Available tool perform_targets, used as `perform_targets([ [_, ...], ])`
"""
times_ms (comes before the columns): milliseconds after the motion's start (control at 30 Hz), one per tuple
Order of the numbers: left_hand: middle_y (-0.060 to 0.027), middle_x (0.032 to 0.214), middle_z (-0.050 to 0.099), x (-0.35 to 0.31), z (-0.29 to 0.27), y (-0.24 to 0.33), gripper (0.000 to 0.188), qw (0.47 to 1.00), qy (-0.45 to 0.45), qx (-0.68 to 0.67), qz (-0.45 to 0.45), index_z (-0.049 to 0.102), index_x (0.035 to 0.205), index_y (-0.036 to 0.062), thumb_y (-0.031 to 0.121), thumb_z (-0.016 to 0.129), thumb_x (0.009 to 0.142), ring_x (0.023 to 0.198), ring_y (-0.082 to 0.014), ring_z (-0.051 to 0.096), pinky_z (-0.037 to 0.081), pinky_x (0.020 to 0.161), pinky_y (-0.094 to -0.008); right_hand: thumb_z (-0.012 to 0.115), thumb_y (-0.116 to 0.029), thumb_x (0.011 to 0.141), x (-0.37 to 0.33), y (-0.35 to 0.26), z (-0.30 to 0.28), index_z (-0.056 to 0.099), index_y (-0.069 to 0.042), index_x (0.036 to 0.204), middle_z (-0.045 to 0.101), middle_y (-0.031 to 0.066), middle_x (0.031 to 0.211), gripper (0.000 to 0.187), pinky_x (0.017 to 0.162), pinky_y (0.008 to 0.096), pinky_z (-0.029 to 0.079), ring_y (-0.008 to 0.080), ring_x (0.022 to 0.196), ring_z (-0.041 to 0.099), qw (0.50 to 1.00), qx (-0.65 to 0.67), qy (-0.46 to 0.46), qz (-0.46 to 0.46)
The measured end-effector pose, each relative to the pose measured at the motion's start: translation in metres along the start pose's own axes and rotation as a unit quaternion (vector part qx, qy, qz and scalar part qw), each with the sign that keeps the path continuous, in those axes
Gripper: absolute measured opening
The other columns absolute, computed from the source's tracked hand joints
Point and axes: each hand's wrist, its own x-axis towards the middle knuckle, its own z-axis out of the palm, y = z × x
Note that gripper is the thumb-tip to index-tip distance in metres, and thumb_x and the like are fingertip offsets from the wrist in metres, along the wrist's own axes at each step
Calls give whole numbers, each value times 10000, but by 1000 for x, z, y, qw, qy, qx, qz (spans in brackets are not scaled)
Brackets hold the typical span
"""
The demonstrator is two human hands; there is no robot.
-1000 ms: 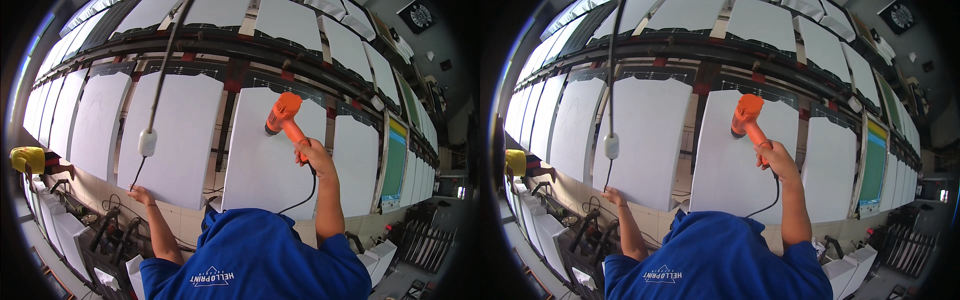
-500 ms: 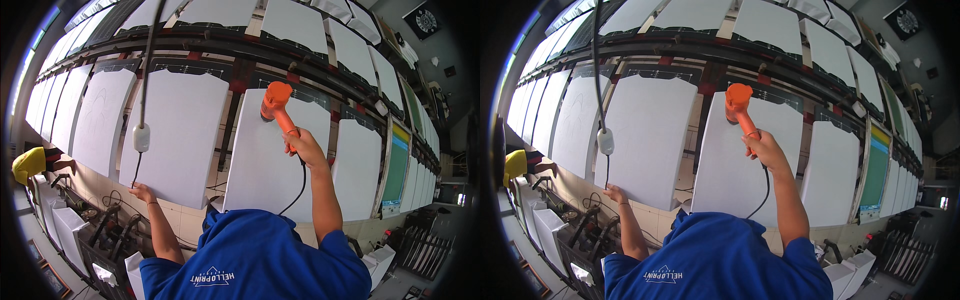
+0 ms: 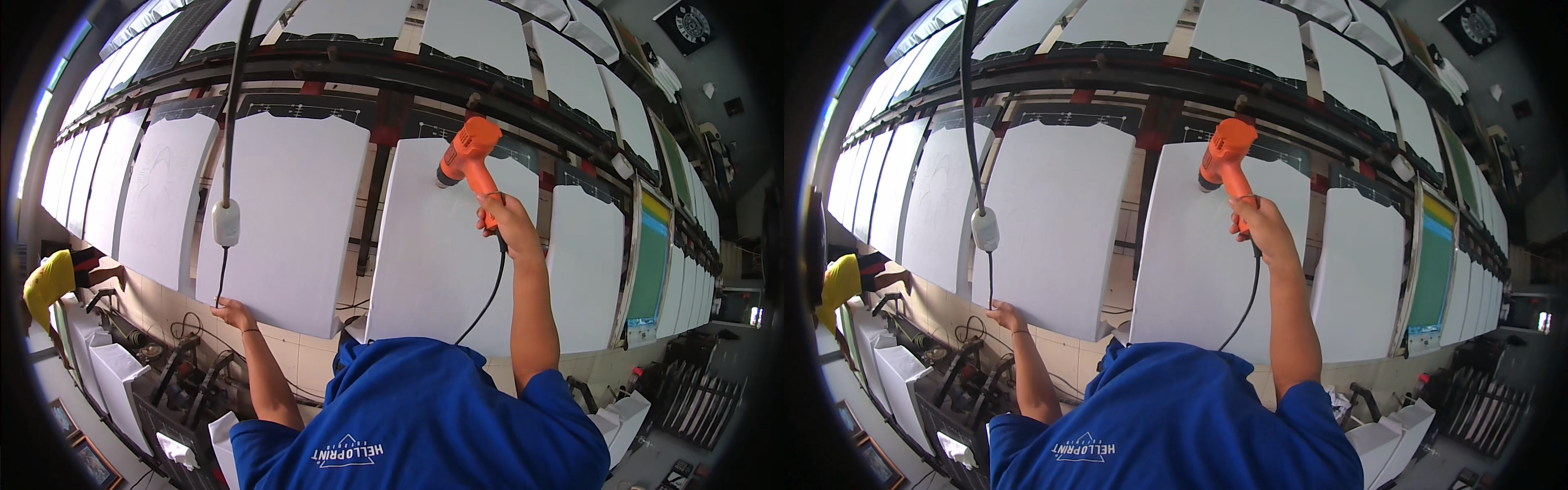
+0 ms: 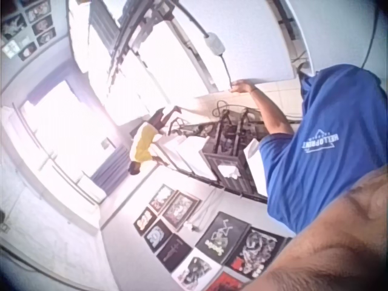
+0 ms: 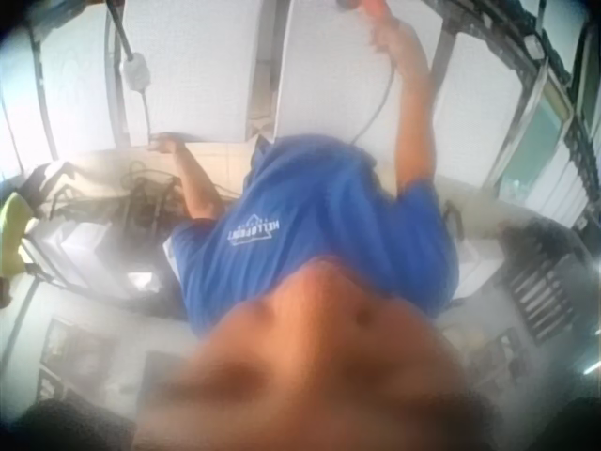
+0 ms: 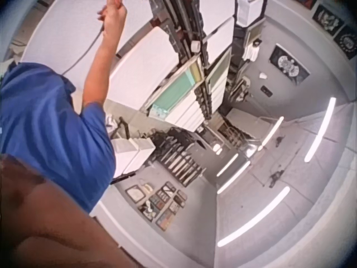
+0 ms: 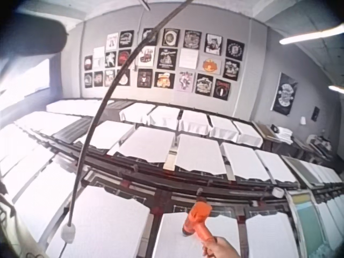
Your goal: The person uses an orange heat gun to apply heat to a white t-shirt hanging on a drying rack. They move the heat gun across the surface of the shirt while holding the garment steady with their left hand.
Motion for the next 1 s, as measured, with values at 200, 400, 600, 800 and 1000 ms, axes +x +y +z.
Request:
perform_targets([
  [200, -363, 1297, 431, 2, -2, -6, 678, 1000, -1, 6, 6, 293, 1354, -97, 470, 324, 982, 1157, -485, 488, 406, 997, -492, 618, -285, 886, -41, 7, 8, 550, -24, 928, 555, 21, 709, 273, 531, 252, 440, 109, 606, 559, 997, 15, -64, 30],
  [400, -359, 1290, 441, 13, 1, -13, 668, 1000, 14, 16, -3, 288, 1356, -92, 461, 318, 982, 1148, -484, 495, 411, 990, -492, 630, -263, 881, -55, 21, 28, 538, -8, 948, 551, 23, 715, 280, 527, 253, 447, 107, 604, 560, 995, 17, -99, 1],
  [600, -349, 1285, 451, 3, -1, 0, 694, 1000, 14, 21, 15, 285, 1361, -88, 486, 316, 971, 1137, -476, 505, 413, 983, -492, 634, -266, 875, -60, 22, 32, 538, -13, 922, 551, 21, 723, 274, 529, 249, 454, 104, 601, 566, 995, -5, -98, 4],
  [800, -354, 1275, 454, -4, -2, 10, 698, 1000, 7, 28, -2, 286, 1360, -87, 492, 310, 969, 1132, -473, 508, 418, 978, -488, 647, -297, 863, -65, 24, 19, 563, 17, 999, 568, 26, 722, 352, 553, 248, 463, 100, 622, 574, 995, -20, -88, 32],
  [1000, -339, 1291, 444, 15, -3, -25, 672, 999, 19, 13, 32, 288, 1364, -84, 460, 332, 972, 1136, -458, 510, 416, 986, -487, 639, -285, 866, -76, 17, -10, 567, -1, 965, 562, 20, 714, 309, 554, 239, 455, 95, 615, 566, 995, -18, -68, 67],
])
